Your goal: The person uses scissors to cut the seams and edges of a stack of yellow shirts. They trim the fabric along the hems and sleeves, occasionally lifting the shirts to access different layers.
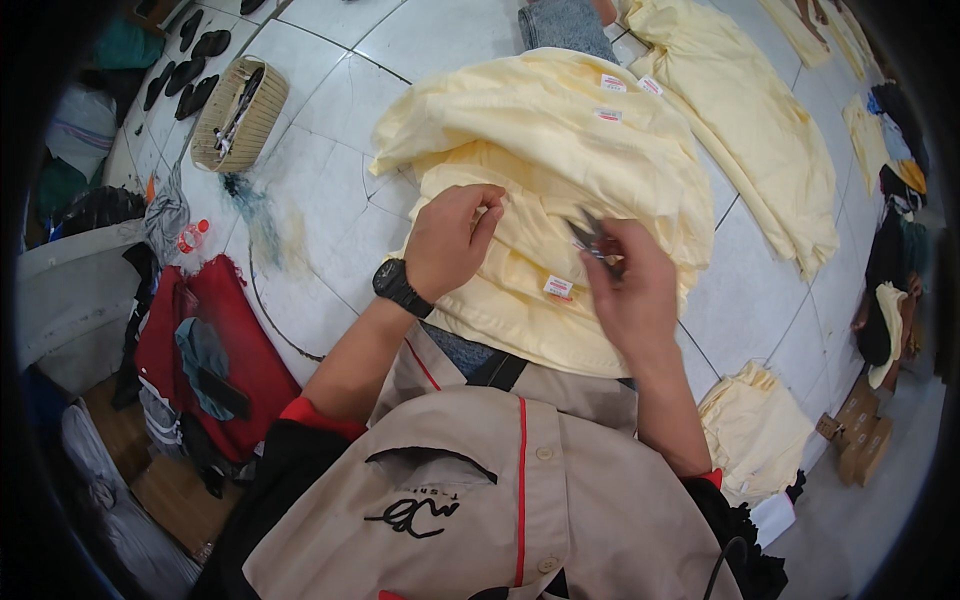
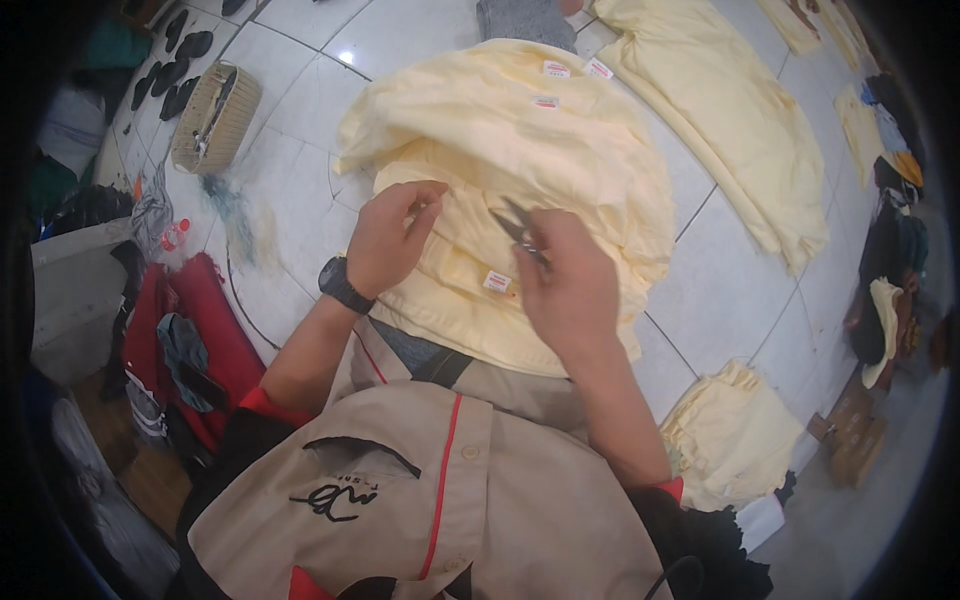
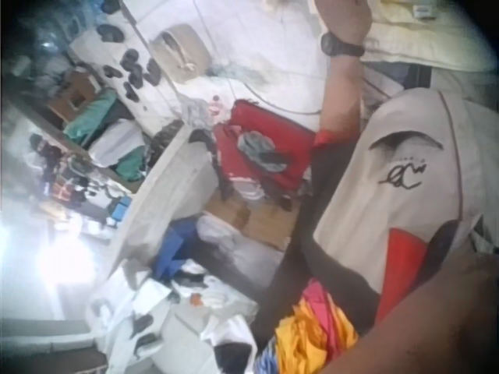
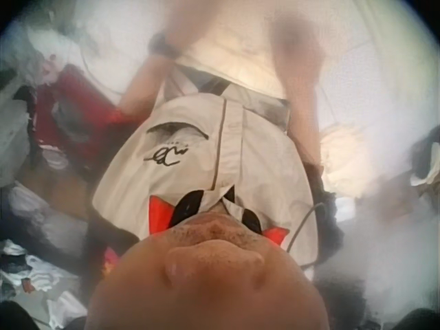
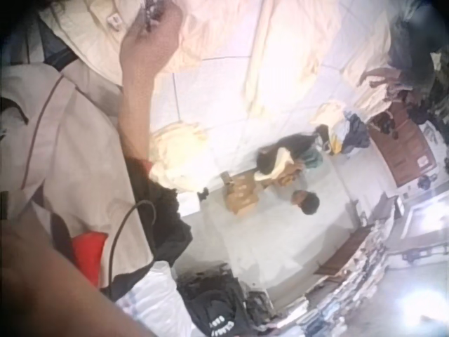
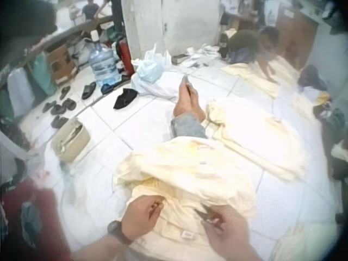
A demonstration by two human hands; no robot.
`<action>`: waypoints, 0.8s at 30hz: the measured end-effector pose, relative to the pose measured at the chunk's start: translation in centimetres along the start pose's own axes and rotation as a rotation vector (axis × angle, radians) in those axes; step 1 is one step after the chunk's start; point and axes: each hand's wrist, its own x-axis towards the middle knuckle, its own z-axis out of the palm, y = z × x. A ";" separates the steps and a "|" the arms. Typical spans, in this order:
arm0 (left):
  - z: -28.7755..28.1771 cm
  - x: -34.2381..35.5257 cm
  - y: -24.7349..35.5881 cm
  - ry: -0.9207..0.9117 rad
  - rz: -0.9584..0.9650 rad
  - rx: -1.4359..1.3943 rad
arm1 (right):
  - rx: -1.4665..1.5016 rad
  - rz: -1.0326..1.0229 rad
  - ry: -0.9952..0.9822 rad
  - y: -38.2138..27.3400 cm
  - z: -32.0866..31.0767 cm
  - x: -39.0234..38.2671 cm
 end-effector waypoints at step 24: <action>-13.9 -9.9 -11.7 0.304 -0.297 0.582 | 0.210 0.384 -0.154 3.4 -7.7 -0.2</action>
